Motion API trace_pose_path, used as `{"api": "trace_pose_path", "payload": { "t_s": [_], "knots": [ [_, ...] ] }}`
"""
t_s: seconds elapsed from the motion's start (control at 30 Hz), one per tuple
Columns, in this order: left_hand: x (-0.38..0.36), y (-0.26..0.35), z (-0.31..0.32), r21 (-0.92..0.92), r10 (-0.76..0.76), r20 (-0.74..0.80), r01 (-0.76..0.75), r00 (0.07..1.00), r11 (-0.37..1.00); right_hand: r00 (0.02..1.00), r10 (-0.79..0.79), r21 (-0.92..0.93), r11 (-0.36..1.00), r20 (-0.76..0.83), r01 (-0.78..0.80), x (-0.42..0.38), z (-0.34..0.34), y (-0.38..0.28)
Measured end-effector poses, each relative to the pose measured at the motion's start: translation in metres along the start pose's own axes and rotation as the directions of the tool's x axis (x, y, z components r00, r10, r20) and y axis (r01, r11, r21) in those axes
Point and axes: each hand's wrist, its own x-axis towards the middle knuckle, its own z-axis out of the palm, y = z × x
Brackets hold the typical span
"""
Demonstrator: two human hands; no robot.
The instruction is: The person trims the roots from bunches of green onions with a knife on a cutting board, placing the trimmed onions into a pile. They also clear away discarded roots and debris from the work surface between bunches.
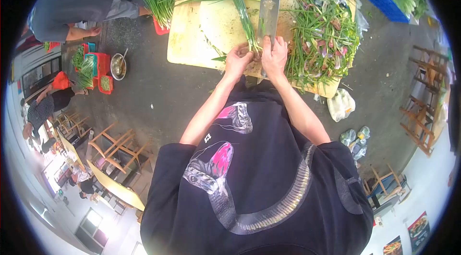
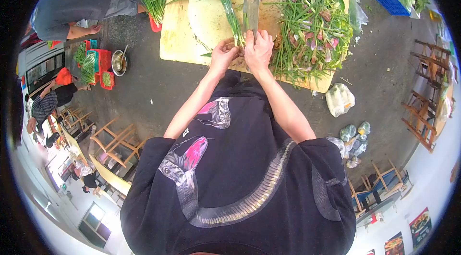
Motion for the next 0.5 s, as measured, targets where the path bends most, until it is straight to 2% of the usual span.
{"api": "trace_pose_path", "payload": {
  "t_s": [0.1, 0.17, 0.27, 0.37, 0.5],
  "knots": [
    [0.016, 0.009, 0.004, 0.219, 0.141, -0.087, -0.119, 0.986, 0.968, 0.997, -0.079, 0.014, 0.997, -0.023, 0.079, 0.02, 0.001, 0.0],
    [0.013, 0.016, 0.01, 0.422, 0.2, -0.183, -0.107, 0.963, 0.9, 0.997, -0.072, 0.029, 0.997, 0.008, 0.072, 0.015, 0.0, 0.003],
    [0.018, 0.023, 0.008, 0.495, 0.219, -0.184, -0.102, 0.958, 0.863, 0.997, 0.059, 0.157, 0.985, 0.04, -0.065, 0.006, 0.005, -0.005],
    [0.025, 0.021, 0.003, 0.398, 0.155, -0.187, -0.069, 0.97, 0.915, 0.991, 0.069, 0.165, 0.982, 0.118, -0.088, 0.024, 0.003, -0.008],
    [0.03, 0.025, 0.003, 0.411, 0.178, -0.202, -0.082, 0.963, 0.908, 0.998, -0.053, 0.149, 0.988, 0.025, 0.049, 0.051, 0.016, -0.002]
  ]
}}
